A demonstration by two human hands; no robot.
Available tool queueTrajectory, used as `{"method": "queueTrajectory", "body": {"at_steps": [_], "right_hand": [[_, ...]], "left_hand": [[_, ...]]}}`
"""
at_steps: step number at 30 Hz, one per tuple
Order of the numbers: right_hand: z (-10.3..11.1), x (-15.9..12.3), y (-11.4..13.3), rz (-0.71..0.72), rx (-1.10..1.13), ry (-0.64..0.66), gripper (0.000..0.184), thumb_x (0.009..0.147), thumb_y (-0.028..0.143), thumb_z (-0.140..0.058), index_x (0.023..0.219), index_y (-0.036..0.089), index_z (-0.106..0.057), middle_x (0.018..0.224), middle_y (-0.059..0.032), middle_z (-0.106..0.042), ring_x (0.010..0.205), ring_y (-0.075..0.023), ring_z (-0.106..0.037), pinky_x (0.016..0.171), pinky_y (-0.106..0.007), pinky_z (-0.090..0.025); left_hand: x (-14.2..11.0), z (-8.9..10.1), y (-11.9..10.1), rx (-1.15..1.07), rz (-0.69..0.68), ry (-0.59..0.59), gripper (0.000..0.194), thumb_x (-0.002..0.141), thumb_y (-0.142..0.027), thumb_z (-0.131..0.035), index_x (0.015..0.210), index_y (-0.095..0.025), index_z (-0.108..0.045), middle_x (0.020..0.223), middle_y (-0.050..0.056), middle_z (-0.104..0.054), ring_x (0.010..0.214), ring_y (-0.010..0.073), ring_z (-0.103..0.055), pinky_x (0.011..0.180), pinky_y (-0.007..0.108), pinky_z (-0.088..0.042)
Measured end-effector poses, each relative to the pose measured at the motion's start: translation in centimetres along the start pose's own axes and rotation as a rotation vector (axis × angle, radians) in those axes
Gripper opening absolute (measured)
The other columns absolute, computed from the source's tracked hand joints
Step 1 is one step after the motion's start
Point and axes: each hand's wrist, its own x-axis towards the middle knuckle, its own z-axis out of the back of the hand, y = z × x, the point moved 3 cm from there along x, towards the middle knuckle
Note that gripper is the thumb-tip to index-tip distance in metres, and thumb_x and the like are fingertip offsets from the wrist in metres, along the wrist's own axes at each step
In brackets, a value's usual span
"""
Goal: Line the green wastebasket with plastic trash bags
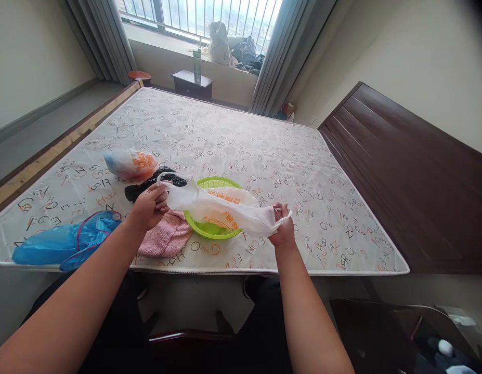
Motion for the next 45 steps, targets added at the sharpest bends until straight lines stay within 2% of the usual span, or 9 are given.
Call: {"method": "queueTrajectory", "body": {"at_steps": [4, 7, 14, 19, 25, 30, 34, 39, 45], "right_hand": [[-0.5, -0.1, 0.5, 0.029, -0.035, 0.081, 0.03, 0.084, 0.053, -0.074, 0.08, 0.026, -0.062, 0.078, 0.0033, -0.068, 0.072, -0.0152, -0.066, 0.065, -0.027, -0.053], [-0.7, -0.3, 0.9, 0.038, -0.08, 0.171, 0.017, 0.08, 0.037, -0.079, 0.086, 0.025, -0.069, 0.087, 0.0019, -0.072, 0.079, -0.0144, -0.067, 0.069, -0.026, -0.054], [-0.5, -1.3, 1.0, -0.015, -0.276, 0.326, 0.028, 0.072, 0.028, -0.088, 0.098, 0.026, -0.078, 0.107, -0.0048, -0.078, 0.096, -0.0217, -0.073, 0.084, -0.037, -0.059], [-0.8, -2.4, 1.3, -0.18, -0.46, 0.501, 0.051, 0.078, 0.034, -0.085, 0.127, 0.025, -0.071, 0.114, -0.0093, -0.077, 0.109, -0.0246, -0.071, 0.097, -0.041, -0.057], [-1.5, -3.2, 2.6, -0.215, -0.435, 0.533, 0.059, 0.08, 0.028, -0.08, 0.137, 0.028, -0.065, 0.13, -0.0065, -0.072, 0.116, -0.0238, -0.069, 0.115, -0.048, -0.046], [-1.0, -2.7, 4.7, -0.013, -0.291, 0.442, 0.055, 0.08, 0.051, -0.067, 0.128, 0.025, -0.072, 0.135, -0.0079, -0.069, 0.135, -0.0313, -0.057, 0.118, -0.052, -0.042], [-1.0, -2.2, 4.9, 0.007, -0.374, 0.279, 0.058, 0.084, 0.071, -0.057, 0.109, 0.023, -0.079, 0.116, -0.0108, -0.075, 0.119, -0.03, -0.066, 0.108, -0.048, -0.051], [-2.3, -1.7, 3.6, 0.023, -0.577, 0.025, 0.039, 0.064, 0.043, -0.092, 0.089, 0.022, -0.072, 0.084, -0.0023, -0.071, 0.076, -0.0174, -0.07, 0.078, -0.034, -0.059], [-1.9, -1.0, 4.3, 0.437, -0.557, -0.315, 0.035, 0.07, 0.037, -0.086, 0.089, 0.024, -0.06, 0.087, 0.0035, -0.061, 0.064, -0.009, -0.06, 0.056, -0.024, -0.057]], "left_hand": [[-0.8, -0.5, -1.1, -0.044, 0.09, 0.142, 0.013, 0.08, -0.026, -0.07, 0.088, -0.02, -0.061, 0.074, 0.001, -0.067, 0.063, 0.0188, -0.069, 0.057, 0.032, -0.06], [-1.0, -1.2, -1.2, -0.06, 0.016, 0.127, 0.024, 0.082, -0.037, -0.068, 0.072, -0.02, -0.054, 0.076, 0.005, -0.068, 0.09, 0.032, -0.075, 0.073, 0.045, -0.063], [-0.6, -1.1, -0.1, 0.025, -0.239, -0.164, 0.035, 0.078, -0.045, -0.076, 0.079, -0.021, -0.051, 0.077, -0.001, -0.066, 0.072, 0.0184, -0.072, 0.064, 0.03, -0.06], [-0.9, -1.4, -0.2, 0.097, -0.269, -0.152, 0.037, 0.067, -0.02, -0.082, 0.081, -0.02, -0.047, 0.084, -0.002, -0.068, 0.074, 0.0137, -0.072, 0.067, 0.025, -0.058], [-0.9, -1.9, 0.4, 0.13, -0.254, -0.092, 0.042, 0.069, -0.019, -0.085, 0.102, -0.02, -0.06, 0.087, -0.001, -0.071, 0.069, 0.0129, -0.072, 0.071, 0.028, -0.059], [-0.9, -2.0, 0.5, 0.061, -0.217, -0.084, 0.039, 0.068, -0.021, -0.089, 0.098, -0.02, -0.062, 0.084, -0.001, -0.073, 0.074, 0.0148, -0.074, 0.073, 0.029, -0.061], [-1.4, -2.5, 0.4, 0.053, -0.18, -0.041, 0.043, 0.066, -0.024, -0.092, 0.098, -0.021, -0.063, 0.081, -0.002, -0.071, 0.074, 0.0153, -0.074, 0.075, 0.03, -0.062], [-2.0, -3.5, 0.8, 0.189, -0.212, 0.059, 0.042, 0.069, -0.031, -0.09, 0.1, -0.021, -0.066, 0.079, -0.002, -0.067, 0.061, 0.0107, -0.066, 0.055, 0.021, -0.053], [-1.1, -2.0, -0.7, 0.621, -0.331, 0.046, 0.043, 0.068, -0.029, -0.088, 0.108, -0.023, -0.072, 0.096, 0.002, -0.07, 0.059, 0.0084, -0.055, 0.053, 0.02, -0.046]]}}
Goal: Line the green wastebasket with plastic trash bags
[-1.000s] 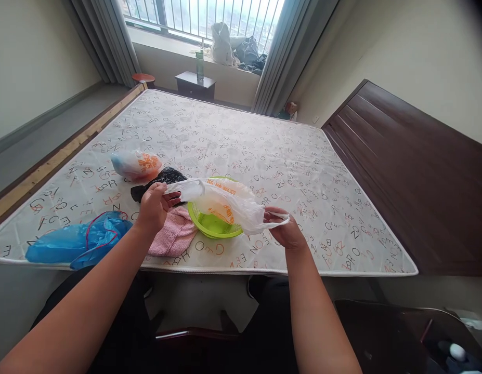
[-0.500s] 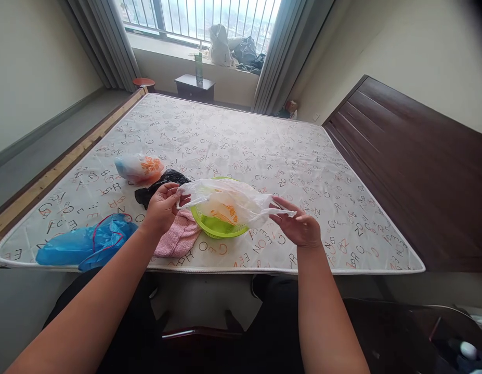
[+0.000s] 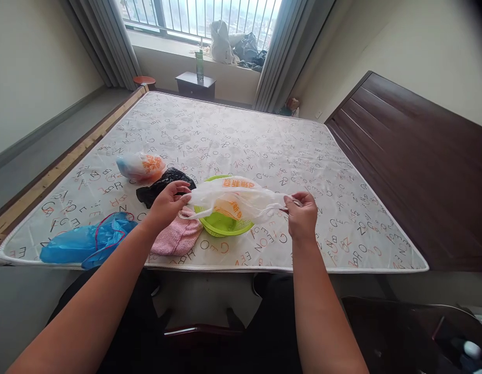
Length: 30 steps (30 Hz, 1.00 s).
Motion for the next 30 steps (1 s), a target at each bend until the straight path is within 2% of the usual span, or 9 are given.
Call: {"method": "queueTrajectory", "body": {"at_steps": [3, 6, 10, 13, 16, 19, 24, 27, 30], "right_hand": [[1.0, 1.0, -1.1, -0.006, 0.126, -0.11, 0.04, 0.067, 0.034, -0.087, 0.093, 0.025, -0.058, 0.093, 0.0032, -0.06, 0.069, -0.0094, -0.061, 0.056, -0.023, -0.058], [1.7, 1.8, -2.5, -0.093, 0.285, -0.071, 0.046, 0.065, 0.036, -0.089, 0.091, 0.026, -0.053, 0.081, 0.0065, -0.056, 0.064, -0.0085, -0.06, 0.054, -0.022, -0.055], [1.7, 1.9, -3.1, -0.21, 0.41, 0.066, 0.052, 0.058, 0.036, -0.094, 0.089, 0.025, -0.054, 0.07, 0.0105, -0.052, 0.05, -0.0031, -0.044, 0.051, -0.018, -0.048], [1.4, 1.5, -2.8, -0.256, 0.425, 0.141, 0.052, 0.058, 0.036, -0.095, 0.092, 0.025, -0.057, 0.07, 0.0112, -0.052, 0.045, -0.0006, -0.03, 0.045, -0.016, -0.039], [1.0, 1.0, -2.4, -0.256, 0.346, 0.183, 0.049, 0.062, 0.04, -0.092, 0.096, 0.027, -0.059, 0.062, 0.0123, -0.044, 0.044, -0.0031, -0.025, 0.043, -0.018, -0.032], [0.5, 0.6, -2.0, -0.187, 0.252, 0.239, 0.043, 0.069, 0.044, -0.087, 0.099, 0.027, -0.061, 0.064, 0.0109, -0.045, 0.045, -0.0053, -0.026, 0.045, -0.021, -0.032], [-0.4, -0.2, -1.8, -0.029, 0.055, 0.344, 0.033, 0.077, 0.042, -0.08, 0.102, 0.026, -0.065, 0.091, 0.0018, -0.059, 0.069, -0.0111, -0.052, 0.061, -0.024, -0.044], [-0.3, -0.5, -1.4, 0.108, -0.112, 0.244, 0.03, 0.084, 0.046, -0.072, 0.106, 0.025, -0.066, 0.104, -0.0025, -0.06, 0.078, -0.0142, -0.055, 0.068, -0.027, -0.047], [-0.3, -0.9, -0.5, 0.279, -0.307, 0.21, 0.035, 0.088, 0.051, -0.069, 0.113, 0.027, -0.066, 0.11, -0.0048, -0.061, 0.082, -0.0173, -0.057, 0.075, -0.032, -0.05]], "left_hand": [[0.7, 1.9, 0.3, 0.225, -0.043, 0.0, 0.044, 0.059, -0.018, -0.091, 0.1, -0.024, -0.078, 0.082, 0.0, -0.068, 0.059, 0.0115, -0.052, 0.053, 0.02, -0.044], [1.0, 3.2, 0.7, 0.173, 0.002, -0.035, 0.031, 0.058, -0.015, -0.09, 0.086, -0.022, -0.079, 0.079, 0.001, -0.071, 0.067, 0.0153, -0.058, 0.059, 0.021, -0.048], [1.0, 3.2, 1.0, -0.23, 0.124, -0.126, 0.011, 0.078, -0.028, -0.078, 0.083, -0.018, -0.075, 0.08, 0.005, -0.073, 0.075, 0.0181, -0.068, 0.068, 0.026, -0.057], [0.8, 2.3, 0.7, -0.604, 0.19, -0.09, 0.016, 0.087, -0.033, -0.067, 0.087, -0.018, -0.073, 0.084, 0.007, -0.075, 0.084, 0.0208, -0.072, 0.078, 0.033, -0.062], [0.6, 2.0, 0.9, -0.752, 0.28, -0.079, 0.025, 0.092, -0.039, -0.06, 0.094, -0.018, -0.073, 0.084, 0.007, -0.075, 0.088, 0.0223, -0.073, 0.082, 0.036, -0.063], [0.5, 2.4, 1.5, -0.754, 0.295, -0.121, 0.033, 0.095, -0.048, -0.057, 0.098, -0.019, -0.072, 0.083, 0.007, -0.074, 0.083, 0.0219, -0.073, 0.075, 0.034, -0.063], [0.6, 2.5, 1.8, -0.63, 0.282, -0.126, 0.046, 0.097, -0.06, -0.048, 0.096, -0.02, -0.071, 0.065, 0.006, -0.062, 0.067, 0.0238, -0.067, 0.058, 0.037, -0.06], [0.5, 1.8, 0.9, -0.635, 0.253, -0.075, 0.041, 0.097, -0.051, -0.049, 0.107, -0.017, -0.071, 0.069, 0.006, -0.064, 0.068, 0.0218, -0.068, 0.062, 0.035, -0.061], [0.1, 1.1, 0.0, -0.659, 0.251, -0.074, 0.031, 0.092, -0.036, -0.055, 0.113, -0.018, -0.069, 0.09, 0.011, -0.074, 0.088, 0.0256, -0.073, 0.075, 0.04, -0.062]]}}
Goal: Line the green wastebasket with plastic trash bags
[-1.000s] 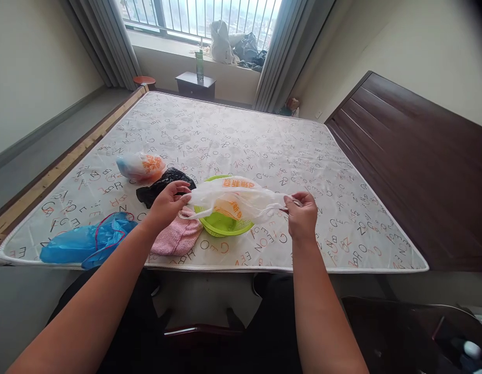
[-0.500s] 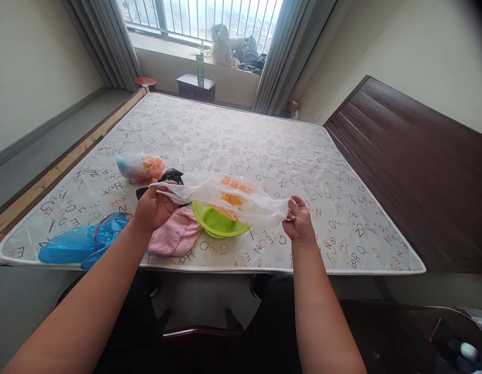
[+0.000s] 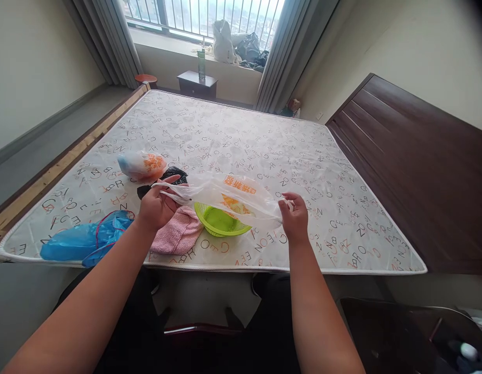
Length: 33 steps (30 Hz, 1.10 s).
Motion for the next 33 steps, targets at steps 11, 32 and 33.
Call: {"method": "queueTrajectory", "body": {"at_steps": [11, 32, 33], "right_hand": [[-3.0, -0.7, 1.3, 0.257, -0.569, 0.305, 0.019, 0.097, 0.041, -0.061, 0.102, 0.028, -0.073, 0.099, -0.0075, -0.069, 0.09, -0.0247, -0.064, 0.082, -0.039, -0.049], [-0.6, -0.8, 4.4, 0.084, -0.217, -0.048, 0.018, 0.094, 0.041, -0.06, 0.098, 0.024, -0.064, 0.09, -0.0042, -0.061, 0.084, -0.0214, -0.058, 0.076, -0.037, -0.049], [-0.5, -1.2, 5.5, 0.165, -0.314, -0.167, 0.016, 0.094, 0.039, -0.06, 0.099, 0.024, -0.063, 0.098, -0.007, -0.062, 0.095, -0.0248, -0.06, 0.082, -0.041, -0.05]], "left_hand": [[-2.2, -3.6, -0.9, 0.071, -0.184, 0.008, 0.036, 0.084, -0.036, -0.066, 0.119, -0.027, -0.061, 0.126, 0.011, -0.067, 0.125, 0.0325, -0.062, 0.093, 0.049, -0.058], [-3.5, -5.0, 4.5, 1.647, -0.627, 0.27, 0.022, 0.084, -0.01, -0.058, 0.095, -0.023, -0.072, 0.096, 0.012, -0.074, 0.108, 0.0345, -0.065, 0.1, 0.051, -0.041], [-3.5, -5.1, 4.3, 1.646, -0.633, 0.276, 0.02, 0.083, -0.01, -0.057, 0.091, -0.022, -0.071, 0.093, 0.012, -0.074, 0.107, 0.0343, -0.065, 0.099, 0.051, -0.042]]}}
